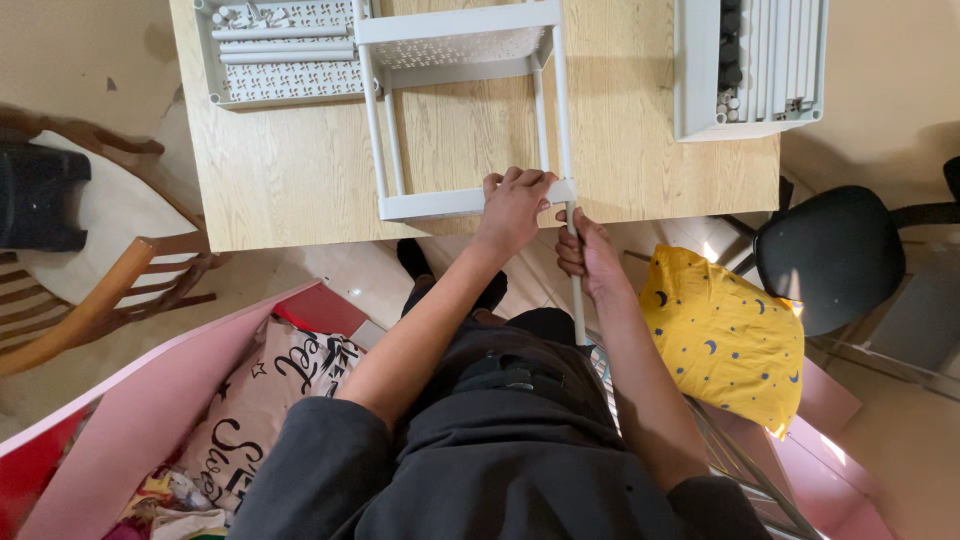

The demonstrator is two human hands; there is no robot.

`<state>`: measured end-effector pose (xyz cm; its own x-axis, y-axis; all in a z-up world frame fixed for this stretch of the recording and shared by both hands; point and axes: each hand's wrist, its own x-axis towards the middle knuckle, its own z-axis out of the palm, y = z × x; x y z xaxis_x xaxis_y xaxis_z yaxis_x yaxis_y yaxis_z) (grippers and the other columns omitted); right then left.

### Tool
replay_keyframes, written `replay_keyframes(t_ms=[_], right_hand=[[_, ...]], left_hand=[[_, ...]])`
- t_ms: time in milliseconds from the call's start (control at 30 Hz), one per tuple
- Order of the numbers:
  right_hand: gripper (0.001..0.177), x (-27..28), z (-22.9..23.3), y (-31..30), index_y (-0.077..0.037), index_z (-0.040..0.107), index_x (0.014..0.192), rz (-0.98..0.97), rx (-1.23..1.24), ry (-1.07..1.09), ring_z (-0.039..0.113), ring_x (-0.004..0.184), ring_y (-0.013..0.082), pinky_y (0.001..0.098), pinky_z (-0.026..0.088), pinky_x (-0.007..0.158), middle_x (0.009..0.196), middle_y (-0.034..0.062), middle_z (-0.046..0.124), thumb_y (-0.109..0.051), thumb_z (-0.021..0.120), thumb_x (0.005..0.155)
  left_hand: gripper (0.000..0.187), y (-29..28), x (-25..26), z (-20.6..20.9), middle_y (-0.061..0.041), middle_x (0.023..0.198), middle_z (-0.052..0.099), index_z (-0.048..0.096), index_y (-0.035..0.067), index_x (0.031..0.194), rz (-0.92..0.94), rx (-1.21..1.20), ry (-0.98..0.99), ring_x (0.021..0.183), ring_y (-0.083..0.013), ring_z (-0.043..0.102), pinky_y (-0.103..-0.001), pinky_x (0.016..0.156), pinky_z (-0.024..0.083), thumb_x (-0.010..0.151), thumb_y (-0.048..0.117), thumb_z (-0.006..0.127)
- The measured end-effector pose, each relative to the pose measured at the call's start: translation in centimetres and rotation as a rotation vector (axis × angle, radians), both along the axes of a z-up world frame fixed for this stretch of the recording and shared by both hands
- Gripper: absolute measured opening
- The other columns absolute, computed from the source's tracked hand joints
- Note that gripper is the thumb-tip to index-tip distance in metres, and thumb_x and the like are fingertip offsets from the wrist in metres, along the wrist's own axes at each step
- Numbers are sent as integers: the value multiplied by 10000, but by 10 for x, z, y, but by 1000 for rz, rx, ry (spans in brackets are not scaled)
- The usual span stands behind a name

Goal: The person assembles a white plastic shelving unit by inserting vertical poles into a perforated base and attaching horizontal crossbars. They repeatedly pick up poles and connectors from a tray on the table and fit them into the frame.

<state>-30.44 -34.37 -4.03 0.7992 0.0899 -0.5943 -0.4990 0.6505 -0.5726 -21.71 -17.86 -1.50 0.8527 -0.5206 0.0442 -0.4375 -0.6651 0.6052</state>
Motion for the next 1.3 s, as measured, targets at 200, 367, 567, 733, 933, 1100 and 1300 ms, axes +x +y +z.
replay_keyframes(t_ms=[200,367,567,733,933,1100,1300], right_hand=[[476,4,8,-1,11,603,1306,81,-288,6,527,524,133,319,515,497,809,103,644,-374,409,1103],[504,0,3,-6,20,627,1291,40,-488,-77,662,694,175,350,609,676,1055,151,744,-385,399,1096],[505,-10,2,-19,30,607,1360,56,-718,-181,725,905,159,310,597,809,1144,115,734,-385,458,1113],[461,-19,26,-15,13,604,1372,153,-1029,-176,723,829,168,333,598,741,1046,101,760,-283,603,1019],[433,-28,34,27,-31,594,1302,181,-1205,11,739,788,295,422,587,700,903,190,737,-296,652,965],[308,-24,11,45,-48,598,1216,100,-1437,-48,657,893,486,559,498,755,935,288,682,-311,524,1075],[332,-21,-7,35,-21,578,1131,172,-1485,-60,628,909,504,573,467,741,924,292,676,-338,483,1103]], left_hand=[[389,0,0,3,-9,1216,669,656,147,1301,10,-13,32,1182,-259,564,-543,1066,296,914,112,672],[403,-2,-3,4,-30,1240,662,646,135,1331,24,-10,50,1210,-266,558,-594,1135,256,929,117,660],[499,5,-2,-4,-73,1336,618,564,95,1424,-6,-44,-62,1321,-291,507,-640,1208,166,935,138,651],[511,12,-4,-7,-56,1342,609,540,101,1450,-36,69,-145,1336,-272,506,-654,1231,113,950,145,636],[487,9,-3,2,-60,1279,651,565,97,1427,-25,70,-95,1212,-266,568,-567,1119,287,964,218,656],[334,3,-6,8,-14,1165,705,664,132,1278,60,32,-36,1119,-238,600,-459,981,364,957,225,666],[293,2,-3,5,0,1167,707,679,151,1240,54,11,-40,1138,-238,597,-541,1110,279,952,199,659]])
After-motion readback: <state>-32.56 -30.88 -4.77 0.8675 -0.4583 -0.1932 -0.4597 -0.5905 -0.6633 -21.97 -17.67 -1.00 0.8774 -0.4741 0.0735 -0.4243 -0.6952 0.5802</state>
